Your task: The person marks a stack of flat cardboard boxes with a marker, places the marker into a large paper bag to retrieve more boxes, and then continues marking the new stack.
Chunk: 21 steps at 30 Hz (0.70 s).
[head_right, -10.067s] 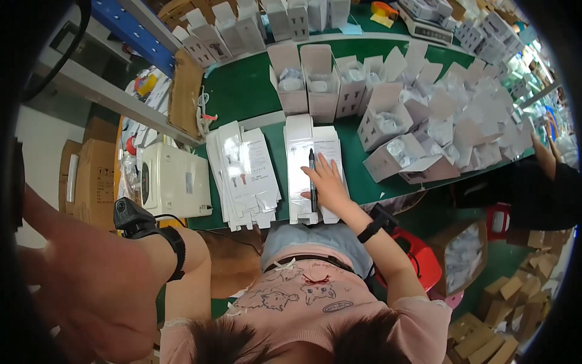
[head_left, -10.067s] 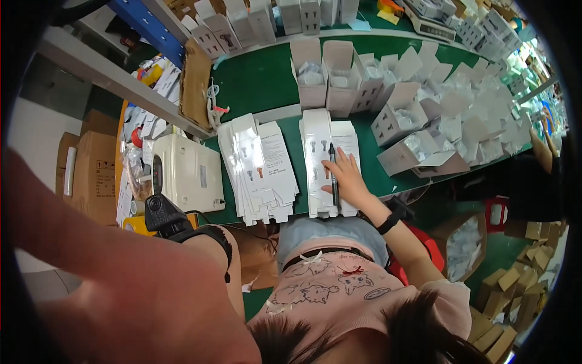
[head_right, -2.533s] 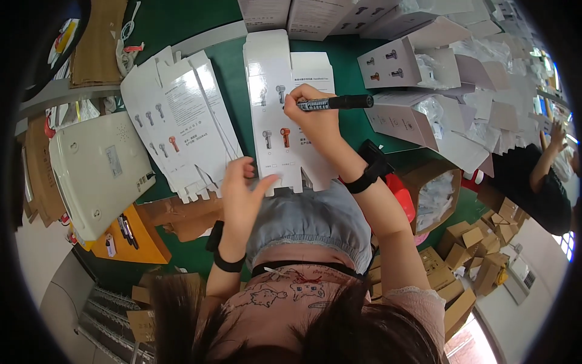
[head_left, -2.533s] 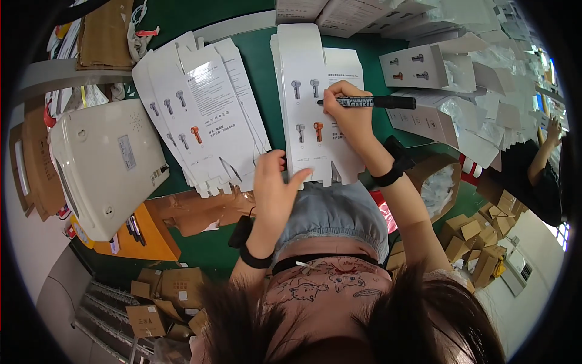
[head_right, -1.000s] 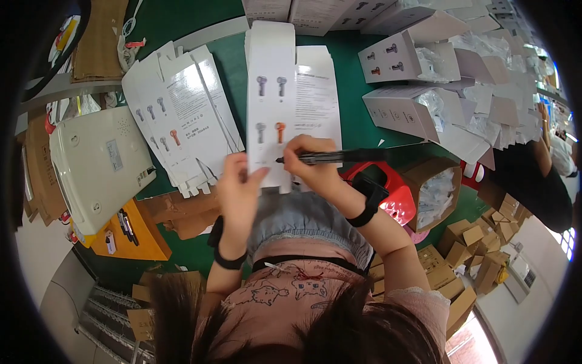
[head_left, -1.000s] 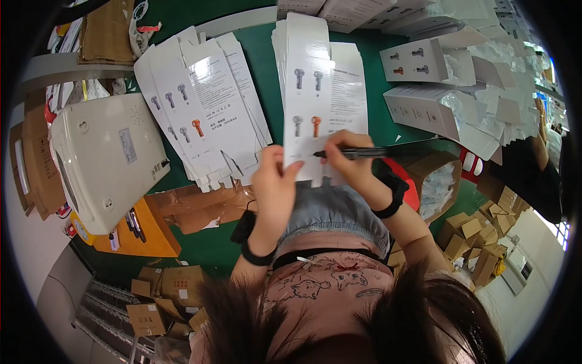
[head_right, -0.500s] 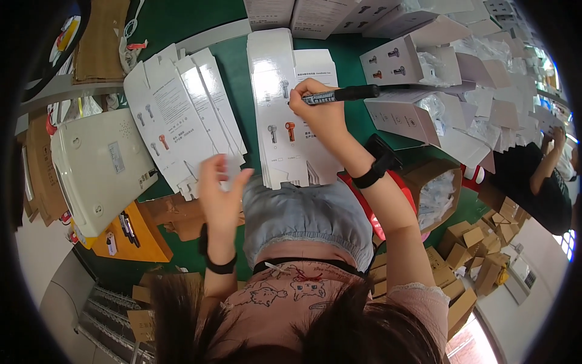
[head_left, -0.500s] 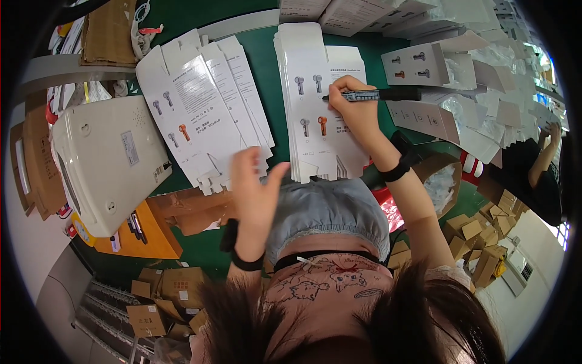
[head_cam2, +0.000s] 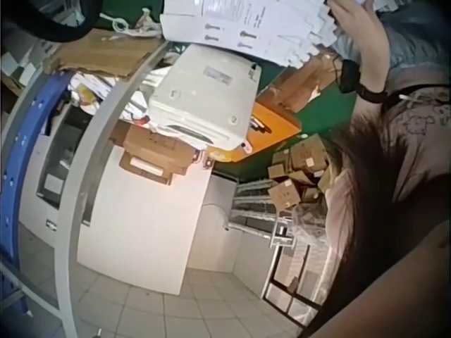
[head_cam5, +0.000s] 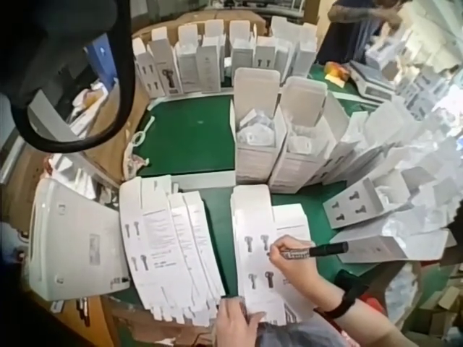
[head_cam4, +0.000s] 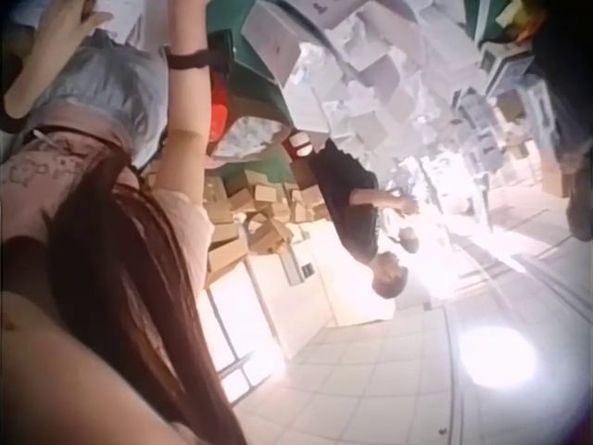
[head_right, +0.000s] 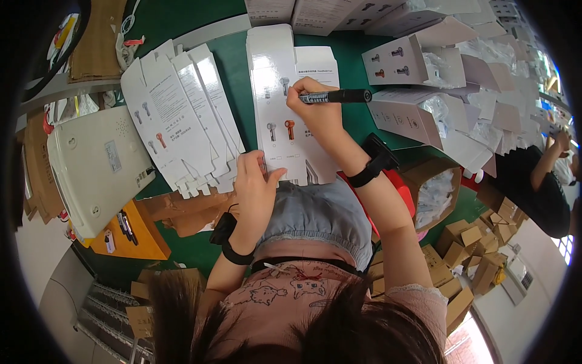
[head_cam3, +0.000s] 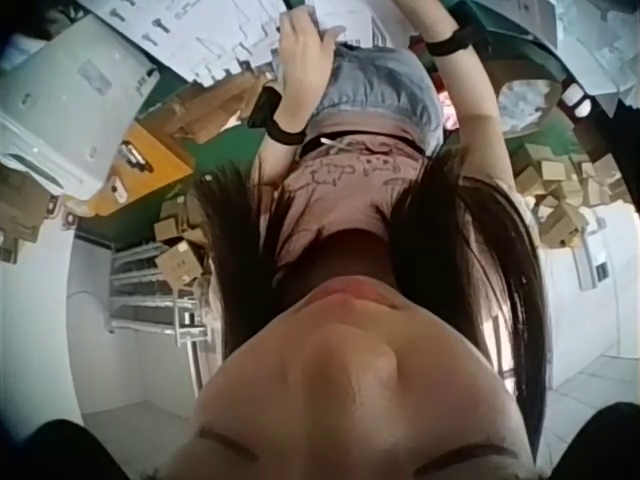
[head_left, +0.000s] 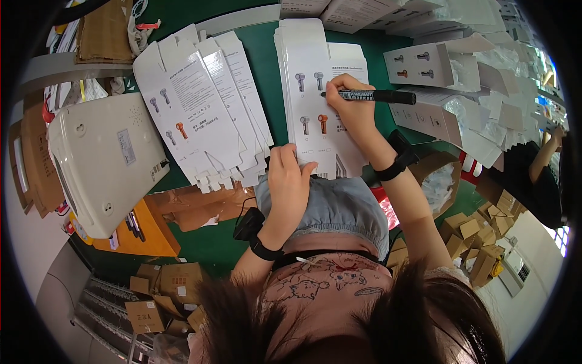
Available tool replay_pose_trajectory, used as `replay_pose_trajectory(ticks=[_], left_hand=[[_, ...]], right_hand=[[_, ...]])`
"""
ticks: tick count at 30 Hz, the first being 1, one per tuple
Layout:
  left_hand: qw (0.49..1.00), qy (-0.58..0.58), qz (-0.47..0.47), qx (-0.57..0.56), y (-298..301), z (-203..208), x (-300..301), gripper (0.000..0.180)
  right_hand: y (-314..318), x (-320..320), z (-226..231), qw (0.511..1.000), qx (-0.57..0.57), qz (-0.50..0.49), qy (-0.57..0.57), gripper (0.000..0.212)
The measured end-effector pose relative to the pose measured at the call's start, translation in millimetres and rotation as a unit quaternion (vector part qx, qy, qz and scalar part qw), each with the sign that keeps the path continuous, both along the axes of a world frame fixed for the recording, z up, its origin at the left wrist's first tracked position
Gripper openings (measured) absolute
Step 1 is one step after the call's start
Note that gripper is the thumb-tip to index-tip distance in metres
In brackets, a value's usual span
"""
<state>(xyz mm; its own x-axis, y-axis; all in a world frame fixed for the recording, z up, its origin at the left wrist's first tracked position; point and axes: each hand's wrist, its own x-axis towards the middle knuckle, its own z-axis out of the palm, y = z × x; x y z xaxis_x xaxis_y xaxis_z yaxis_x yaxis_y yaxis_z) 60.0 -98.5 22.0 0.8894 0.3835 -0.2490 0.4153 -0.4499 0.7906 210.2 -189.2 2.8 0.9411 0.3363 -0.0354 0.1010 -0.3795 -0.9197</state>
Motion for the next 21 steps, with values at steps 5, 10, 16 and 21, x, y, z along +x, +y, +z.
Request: replay_pose_trajectory(ticks=[5, 10, 16, 21], left_hand=[[0.999, -0.018, 0.024, -0.025, 1, -5, -3, 0.039], [0.998, 0.008, 0.042, -0.045, 5, -4, -2, 0.037], [0.998, -0.005, 0.050, -0.047, 3, -5, -2, 0.036], [0.998, -0.015, 0.053, -0.043, 3, -7, -3, 0.036]], right_hand=[[-14, -21, 7, 0.999, 0.020, -0.024, -0.016, 0.008], [-19, -63, 15, 0.997, 0.023, 0.072, -0.003, 0.005], [-18, -72, 2, 0.992, 0.002, 0.124, -0.023, 0.008], [-19, -73, -1, 0.989, -0.002, 0.144, -0.037, 0.008]])
